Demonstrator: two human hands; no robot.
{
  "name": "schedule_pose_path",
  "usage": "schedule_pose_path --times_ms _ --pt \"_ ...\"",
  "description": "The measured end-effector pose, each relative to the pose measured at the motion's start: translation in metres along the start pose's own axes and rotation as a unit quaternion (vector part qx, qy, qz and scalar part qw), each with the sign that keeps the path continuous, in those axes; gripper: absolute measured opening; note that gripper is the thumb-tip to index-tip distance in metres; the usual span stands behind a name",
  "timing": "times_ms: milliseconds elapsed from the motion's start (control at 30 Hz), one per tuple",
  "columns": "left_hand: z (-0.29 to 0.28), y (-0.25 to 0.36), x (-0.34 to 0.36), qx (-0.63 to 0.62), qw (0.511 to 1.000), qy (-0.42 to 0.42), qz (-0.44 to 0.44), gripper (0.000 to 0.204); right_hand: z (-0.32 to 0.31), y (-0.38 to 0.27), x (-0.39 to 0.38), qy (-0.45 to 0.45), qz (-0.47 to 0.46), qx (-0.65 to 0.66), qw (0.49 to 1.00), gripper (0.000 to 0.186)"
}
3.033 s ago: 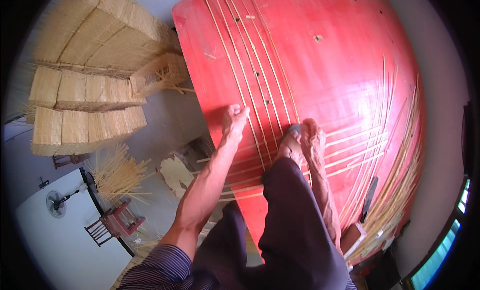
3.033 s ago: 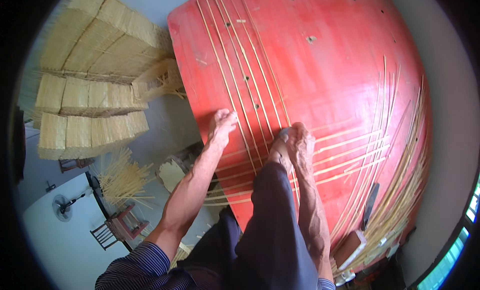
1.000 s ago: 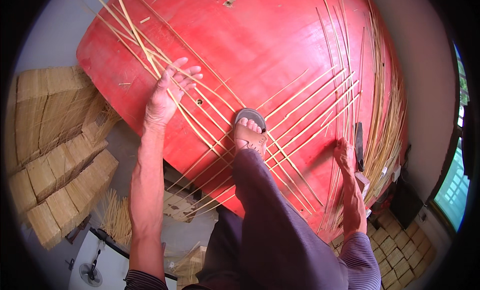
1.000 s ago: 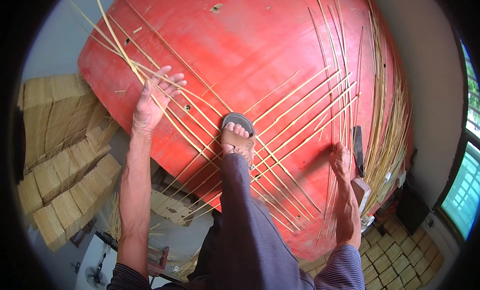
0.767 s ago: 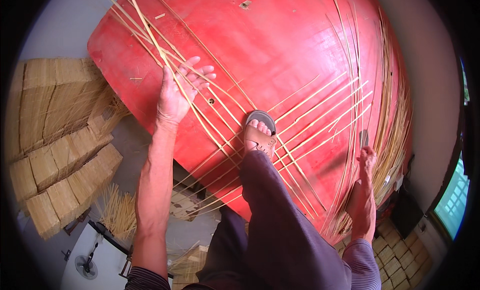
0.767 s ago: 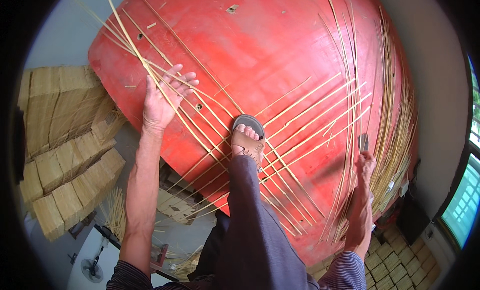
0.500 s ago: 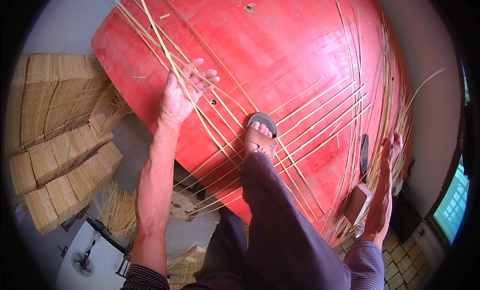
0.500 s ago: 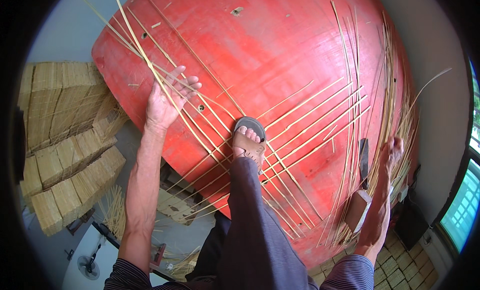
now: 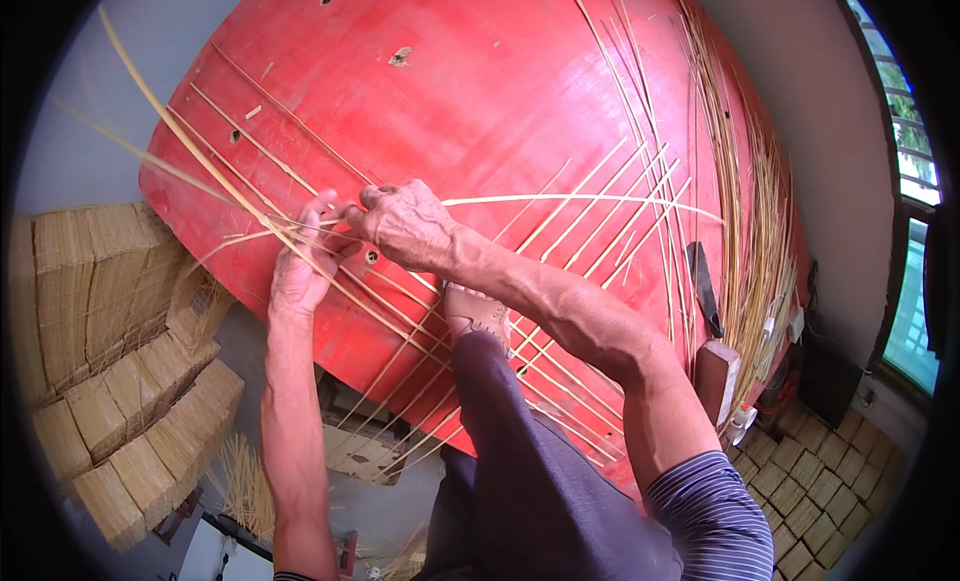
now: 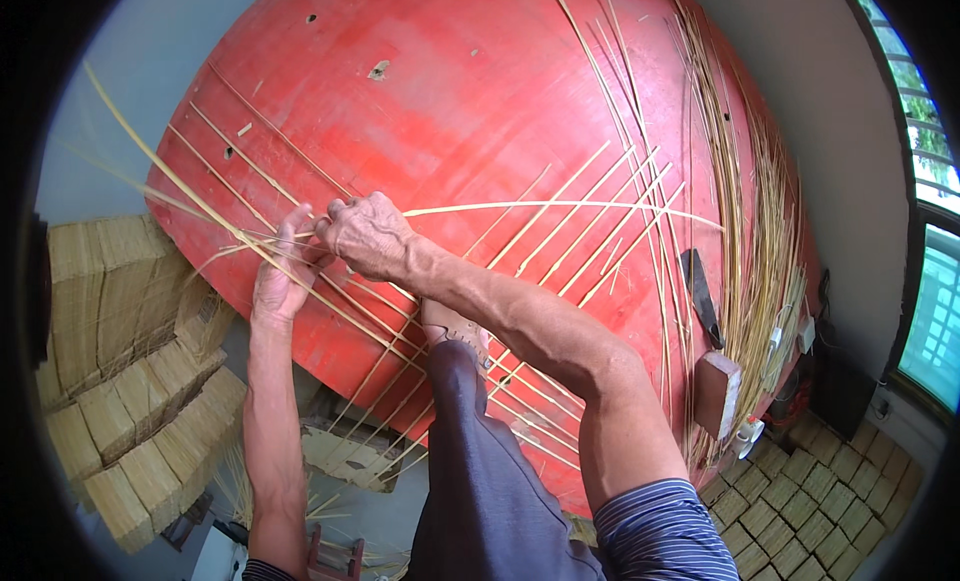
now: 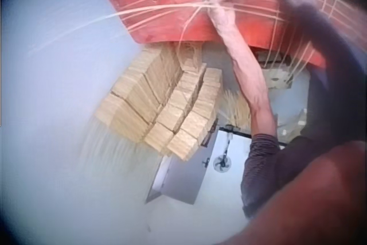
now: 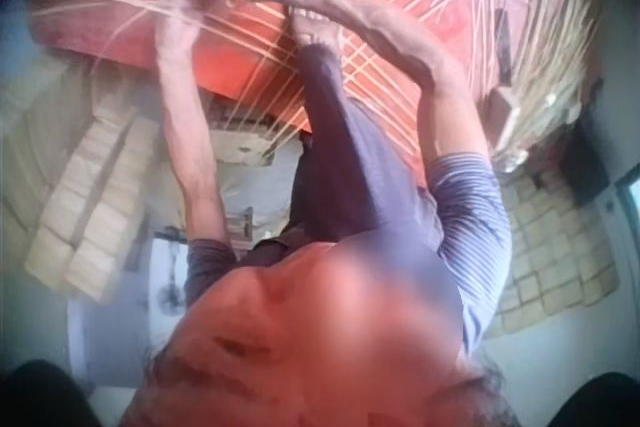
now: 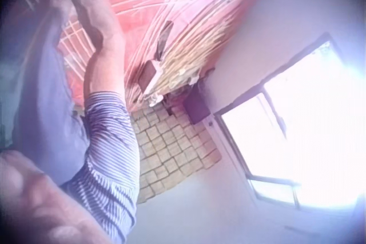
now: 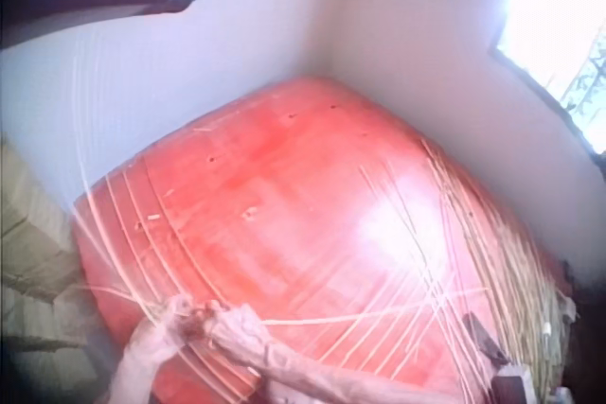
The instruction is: The person weaves thin bamboo strips by hand on a red table, interlacing them into a grid pattern. They repeatedly pick up strips, lay them across existing ones, and press them down to form a woven mat.
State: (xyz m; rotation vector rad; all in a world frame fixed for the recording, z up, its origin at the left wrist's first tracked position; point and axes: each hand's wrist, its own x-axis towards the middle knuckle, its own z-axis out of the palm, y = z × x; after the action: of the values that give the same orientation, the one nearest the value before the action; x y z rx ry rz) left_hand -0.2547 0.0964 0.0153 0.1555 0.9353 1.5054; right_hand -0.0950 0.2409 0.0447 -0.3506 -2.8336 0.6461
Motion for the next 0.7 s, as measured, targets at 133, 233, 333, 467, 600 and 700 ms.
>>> schedule_pose_path --times_ms 133,233,333,467,600,700 --pt "-0.025 -0.006 -0.003 0.001 0.998 0.067 0.011 0.041 -0.004 0.027 -0.020 -0.050 0.055 -0.033 0.997 0.016" --pt "-0.035 -0.007 -0.014 0.003 0.982 0.174 0.070 0.045 -0.017 0.076 -0.053 -0.056 0.107 0.013 0.993 0.032" --pt "-0.052 -0.017 -0.027 0.026 0.954 0.261 0.146 0.051 -0.028 0.117 -0.081 -0.024 0.156 0.070 0.985 0.025" --pt "-0.043 -0.034 -0.046 -0.019 0.935 0.335 0.112 0.058 -0.009 0.149 -0.088 0.008 0.125 0.054 0.991 0.016" --pt "-0.060 -0.056 -0.073 -0.184 0.942 0.264 0.093 0.046 0.034 0.110 -0.047 -0.002 0.057 0.075 0.996 0.012" --pt "-0.057 -0.068 -0.076 -0.208 0.931 0.290 0.074 0.052 0.058 0.071 -0.030 -0.014 0.042 0.043 0.998 0.014"
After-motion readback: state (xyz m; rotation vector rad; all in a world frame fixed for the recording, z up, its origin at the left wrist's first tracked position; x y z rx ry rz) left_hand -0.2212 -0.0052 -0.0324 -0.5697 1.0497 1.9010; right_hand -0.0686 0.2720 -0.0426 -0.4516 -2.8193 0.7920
